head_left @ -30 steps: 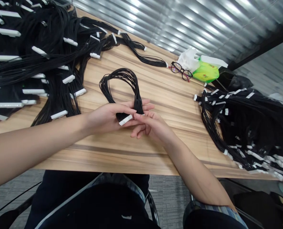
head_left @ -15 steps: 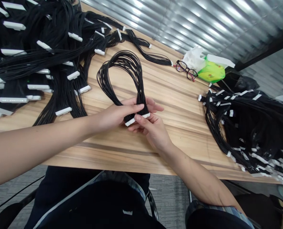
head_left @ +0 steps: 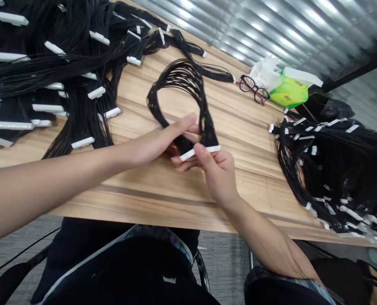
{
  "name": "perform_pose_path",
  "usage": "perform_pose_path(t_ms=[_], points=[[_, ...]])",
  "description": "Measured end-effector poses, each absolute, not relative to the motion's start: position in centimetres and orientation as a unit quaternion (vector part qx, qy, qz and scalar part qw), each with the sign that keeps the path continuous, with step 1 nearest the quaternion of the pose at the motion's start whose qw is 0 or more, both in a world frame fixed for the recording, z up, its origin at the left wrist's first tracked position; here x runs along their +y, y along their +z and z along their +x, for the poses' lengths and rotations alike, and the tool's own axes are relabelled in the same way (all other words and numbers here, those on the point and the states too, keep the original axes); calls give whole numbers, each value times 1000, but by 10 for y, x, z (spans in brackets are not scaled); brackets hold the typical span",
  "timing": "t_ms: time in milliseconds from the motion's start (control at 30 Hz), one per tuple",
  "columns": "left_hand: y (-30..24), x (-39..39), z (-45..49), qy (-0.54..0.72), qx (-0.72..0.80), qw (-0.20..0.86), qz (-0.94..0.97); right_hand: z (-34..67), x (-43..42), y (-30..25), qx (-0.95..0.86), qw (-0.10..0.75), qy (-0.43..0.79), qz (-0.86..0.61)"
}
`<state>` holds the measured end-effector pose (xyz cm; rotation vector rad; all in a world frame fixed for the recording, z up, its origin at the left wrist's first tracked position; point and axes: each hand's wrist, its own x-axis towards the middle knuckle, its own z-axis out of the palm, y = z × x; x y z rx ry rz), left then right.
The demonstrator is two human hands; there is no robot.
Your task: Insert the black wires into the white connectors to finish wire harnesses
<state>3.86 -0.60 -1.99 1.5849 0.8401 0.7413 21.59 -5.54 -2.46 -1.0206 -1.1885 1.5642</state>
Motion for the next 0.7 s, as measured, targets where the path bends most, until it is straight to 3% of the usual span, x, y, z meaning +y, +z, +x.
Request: perform_pose_path(t_ms=[133, 200, 267, 500, 700], points=[[-1, 5, 17, 385, 408, 252, 789, 221, -57, -16, -482, 520, 563, -424], [6, 9, 9, 400, 319, 50, 857, 221, -58, -16, -485, 536, 543, -427], [8, 13, 6, 400, 209, -83, 889, 220, -58, -19, -483, 541, 539, -428], [1, 17, 9, 405, 90, -221, 883, 219, -55, -27, -480, 527, 551, -433], [6, 20, 9, 336, 139, -167, 917, 218, -57, -25, -474, 553, 526, -439]])
